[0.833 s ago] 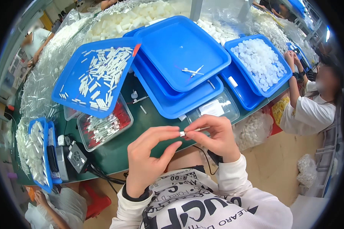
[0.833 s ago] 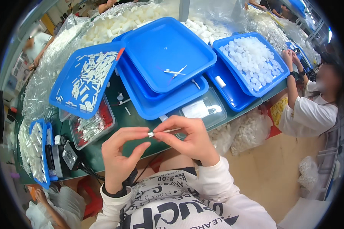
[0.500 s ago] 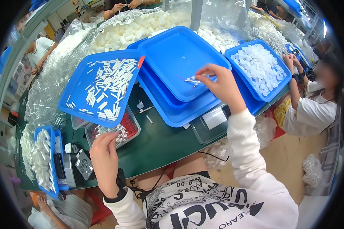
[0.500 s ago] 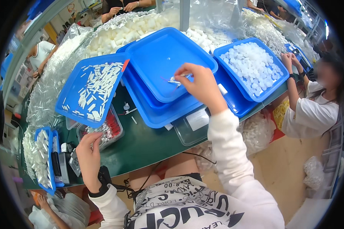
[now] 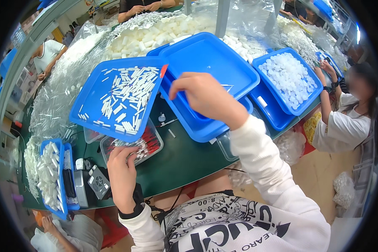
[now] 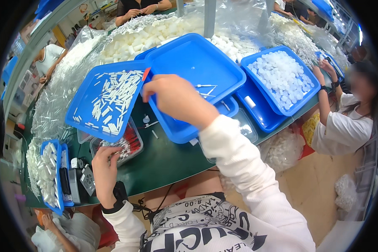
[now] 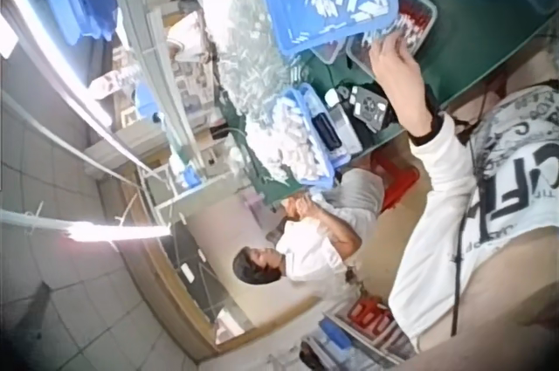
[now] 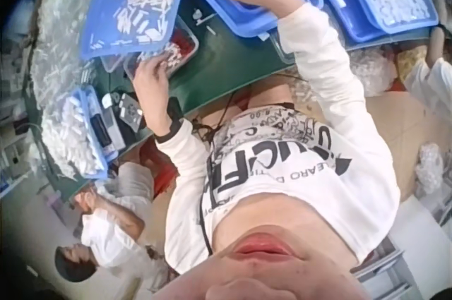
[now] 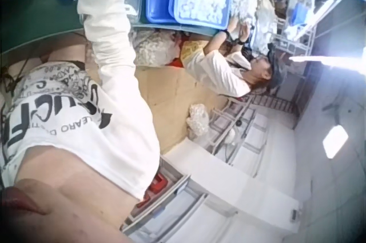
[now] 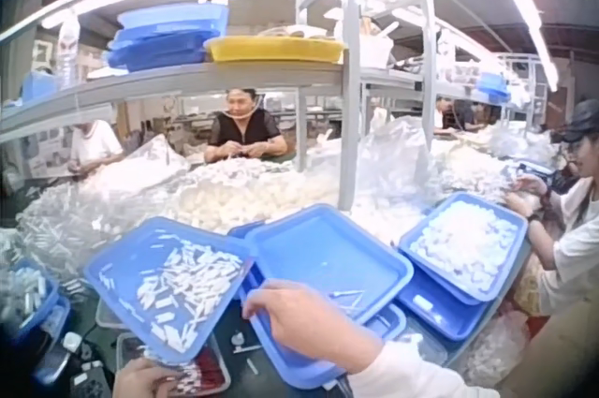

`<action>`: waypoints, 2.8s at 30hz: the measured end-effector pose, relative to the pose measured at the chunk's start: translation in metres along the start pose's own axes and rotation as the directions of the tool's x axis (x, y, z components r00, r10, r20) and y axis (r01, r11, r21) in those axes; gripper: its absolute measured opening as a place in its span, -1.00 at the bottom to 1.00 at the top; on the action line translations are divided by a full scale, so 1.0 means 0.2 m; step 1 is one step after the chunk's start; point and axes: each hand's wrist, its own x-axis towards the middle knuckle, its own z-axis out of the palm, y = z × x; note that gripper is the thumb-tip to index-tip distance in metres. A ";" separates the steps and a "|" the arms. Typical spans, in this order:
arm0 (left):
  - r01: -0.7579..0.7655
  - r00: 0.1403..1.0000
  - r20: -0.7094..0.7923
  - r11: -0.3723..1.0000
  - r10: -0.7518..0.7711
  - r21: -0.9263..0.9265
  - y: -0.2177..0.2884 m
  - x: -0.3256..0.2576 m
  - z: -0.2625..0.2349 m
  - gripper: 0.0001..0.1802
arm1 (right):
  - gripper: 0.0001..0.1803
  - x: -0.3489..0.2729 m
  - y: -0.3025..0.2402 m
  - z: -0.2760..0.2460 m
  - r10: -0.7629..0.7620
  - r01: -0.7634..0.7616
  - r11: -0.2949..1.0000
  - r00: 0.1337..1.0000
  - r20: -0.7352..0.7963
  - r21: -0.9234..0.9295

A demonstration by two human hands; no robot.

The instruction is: The person assembles small white cylindrical components by inserting them into red-tipped sticks. They pick up the white pieces from a blue tray, align them with the sticks, and push them together. The person also handles a clear plastic container filled with the red-tipped sticks, opening it to access more parts.

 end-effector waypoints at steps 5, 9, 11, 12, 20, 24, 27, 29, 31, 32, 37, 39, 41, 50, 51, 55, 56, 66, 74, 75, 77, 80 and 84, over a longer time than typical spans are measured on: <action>-0.013 0.997 -0.080 1.000 0.011 -0.019 -0.06 -0.01 0.00 -0.75 | -0.83 0.25 -0.08 0.29 -0.018 0.004 0.997 0.985 0.173 0.083; 0.046 0.988 -0.138 0.987 -0.067 -0.152 -0.05 -0.01 0.00 -0.77 | -0.85 0.30 -0.10 0.41 0.035 -0.034 0.999 0.952 0.306 -0.006; 0.026 0.990 -0.135 0.995 -0.039 -0.092 -0.05 -0.01 0.01 -0.80 | -0.88 0.29 -0.09 0.43 0.061 -0.040 0.996 0.949 0.309 -0.076; 0.014 0.991 -0.132 0.998 -0.023 -0.067 -0.05 0.00 0.02 -0.81 | -0.89 0.29 -0.08 0.45 0.058 -0.030 0.994 0.959 0.279 -0.105; -0.032 0.997 -0.062 0.990 0.041 0.136 0.00 0.02 0.03 -0.87 | -0.83 0.34 -0.12 0.49 0.077 -0.002 0.963 0.960 0.270 -0.268; -0.029 0.996 -0.074 0.987 0.041 0.157 0.04 0.01 0.05 -0.88 | -0.83 0.31 -0.07 0.54 -0.019 0.069 0.968 0.979 0.204 -0.242; -0.029 0.997 -0.070 0.980 0.043 0.194 0.08 0.00 0.05 -0.89 | -0.84 0.29 -0.05 0.56 -0.100 0.116 0.984 0.988 0.119 -0.135; -0.058 0.995 -0.072 0.976 0.075 0.209 0.09 0.01 0.07 -0.90 | -0.84 0.28 -0.04 0.53 -0.129 0.131 0.988 0.991 0.030 -0.082; -0.085 0.991 -0.085 0.970 0.107 0.229 0.10 0.01 0.09 -0.91 | -0.85 0.25 -0.03 0.49 -0.128 0.127 0.992 0.989 -0.071 -0.014; -0.103 0.987 -0.095 0.964 0.130 0.245 0.11 0.02 0.09 -0.91 | -0.85 0.23 -0.04 0.43 -0.111 0.116 0.993 0.985 -0.133 0.028; -0.113 0.954 -0.231 0.945 0.189 0.308 0.09 0.00 0.11 -0.90 | -0.88 -0.06 -0.17 0.09 0.131 -0.033 0.945 0.949 -0.286 0.324; -0.116 0.948 -0.248 0.943 0.199 0.312 0.10 0.01 0.13 -0.89 | -0.87 -0.23 -0.14 0.02 0.260 -0.132 0.893 0.931 -0.256 0.430; -0.125 0.924 -0.322 0.957 0.209 0.262 0.13 0.01 0.15 -0.94 | -0.87 -0.39 -0.15 0.00 0.443 -0.257 0.781 0.870 -0.215 0.569; 0.084 0.961 -0.003 0.302 -0.278 -0.950 0.36 -0.01 0.16 -0.93 | -0.86 -0.49 -0.24 0.10 0.358 -0.221 0.761 0.927 -0.111 0.610; 0.120 0.969 0.088 0.127 -0.233 -0.985 0.37 -0.02 0.16 -0.93 | -0.85 -0.50 -0.24 0.10 0.361 -0.219 0.739 0.927 -0.101 0.637; 0.314 0.943 0.331 -0.251 -0.027 -0.916 0.38 -0.01 0.15 -0.67 | -0.80 -0.52 -0.28 0.07 0.416 -0.275 0.565 0.909 0.019 0.778; 0.369 0.928 0.366 -0.303 0.067 -0.879 0.36 0.00 0.15 -0.55 | -0.80 -0.53 -0.30 0.03 0.449 -0.320 0.483 0.890 0.083 0.815; 0.357 0.930 0.365 -0.315 0.036 -0.879 0.37 -0.03 0.25 -0.83 | -0.80 -0.63 -0.23 0.03 0.329 -0.141 0.672 0.937 -0.122 0.727; 0.273 0.958 0.286 -0.229 -0.025 -0.934 0.36 -0.04 0.24 -0.86 | -0.81 -0.61 -0.28 0.03 0.453 -0.172 0.540 0.884 -0.113 0.824; 0.270 0.959 0.281 -0.208 -0.025 -0.940 0.36 -0.04 0.24 -0.86 | -0.81 -0.61 -0.28 0.03 0.473 -0.184 0.522 0.875 -0.103 0.833; 0.265 0.961 0.274 -0.170 -0.026 -0.949 0.38 -0.05 0.24 -0.86 | -0.81 -0.62 -0.27 0.03 0.433 -0.193 0.554 0.898 -0.083 0.810; 0.255 0.966 0.258 -0.095 -0.017 -0.962 0.39 -0.05 0.24 -0.86 | -0.80 -0.62 -0.26 0.05 0.411 -0.164 0.546 0.907 -0.093 0.821; 0.235 0.972 0.235 0.034 -0.011 -0.971 0.38 -0.06 0.24 -0.86 | -0.80 -0.64 -0.26 0.06 0.451 -0.175 0.502 0.889 -0.084 0.847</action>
